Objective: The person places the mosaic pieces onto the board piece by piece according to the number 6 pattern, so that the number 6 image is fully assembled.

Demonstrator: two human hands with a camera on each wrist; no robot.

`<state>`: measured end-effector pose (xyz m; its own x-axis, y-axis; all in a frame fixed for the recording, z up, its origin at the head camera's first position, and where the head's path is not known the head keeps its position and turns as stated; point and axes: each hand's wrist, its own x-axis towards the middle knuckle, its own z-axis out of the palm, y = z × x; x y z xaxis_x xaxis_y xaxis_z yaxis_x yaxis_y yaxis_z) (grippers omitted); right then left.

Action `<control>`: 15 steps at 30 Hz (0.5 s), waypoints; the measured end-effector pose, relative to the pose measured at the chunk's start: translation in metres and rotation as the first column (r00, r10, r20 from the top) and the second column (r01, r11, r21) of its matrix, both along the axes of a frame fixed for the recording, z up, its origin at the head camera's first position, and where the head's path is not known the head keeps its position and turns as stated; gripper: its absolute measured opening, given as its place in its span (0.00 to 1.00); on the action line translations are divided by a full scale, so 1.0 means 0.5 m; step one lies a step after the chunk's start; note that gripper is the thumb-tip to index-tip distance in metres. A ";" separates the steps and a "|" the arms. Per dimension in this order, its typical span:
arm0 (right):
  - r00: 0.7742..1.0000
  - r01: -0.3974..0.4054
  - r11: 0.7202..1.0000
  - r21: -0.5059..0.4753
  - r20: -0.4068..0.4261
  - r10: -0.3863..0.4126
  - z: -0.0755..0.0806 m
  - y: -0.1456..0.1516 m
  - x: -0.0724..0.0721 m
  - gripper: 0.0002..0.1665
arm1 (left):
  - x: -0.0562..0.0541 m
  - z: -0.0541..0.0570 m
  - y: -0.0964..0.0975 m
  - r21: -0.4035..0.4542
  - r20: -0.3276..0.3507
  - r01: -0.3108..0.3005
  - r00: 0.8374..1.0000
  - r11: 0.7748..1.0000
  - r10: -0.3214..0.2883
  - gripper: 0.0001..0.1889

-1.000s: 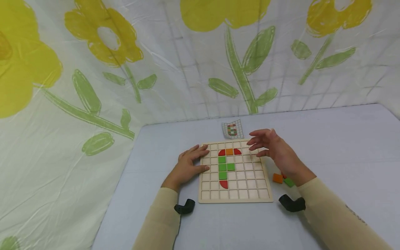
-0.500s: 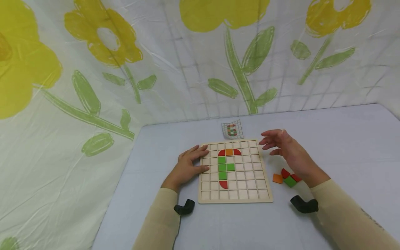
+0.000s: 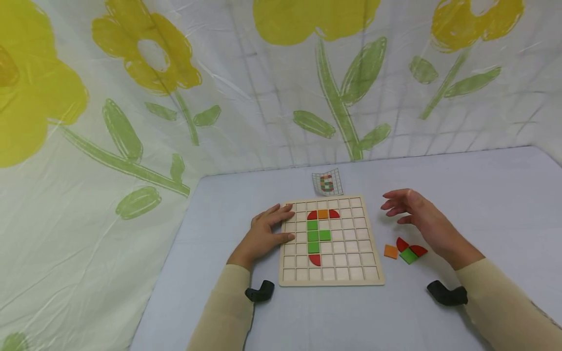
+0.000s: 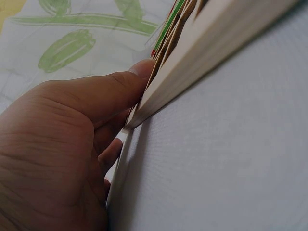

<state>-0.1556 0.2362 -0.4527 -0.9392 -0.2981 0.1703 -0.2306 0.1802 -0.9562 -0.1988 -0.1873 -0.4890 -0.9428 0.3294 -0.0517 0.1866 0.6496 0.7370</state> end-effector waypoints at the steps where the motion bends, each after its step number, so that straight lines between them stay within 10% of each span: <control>1: 1.000 0.001 1.000 0.002 0.000 -0.001 -0.003 0.004 0.003 0.31 | 0.000 0.000 0.000 0.001 -0.007 0.007 1.000 1.000 -0.007 0.34; 15: 0.999 0.030 0.994 0.103 0.021 -0.032 -0.047 0.032 0.013 0.30 | 0.003 0.004 -0.003 0.013 -0.002 0.016 1.000 1.000 -0.016 0.34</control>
<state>-0.1490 0.2520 -0.4762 -0.9515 -0.2838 0.1187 -0.2017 0.2843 -0.9373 -0.1973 -0.1888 -0.4869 -0.9375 0.3449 -0.0455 0.1982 0.6371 0.7448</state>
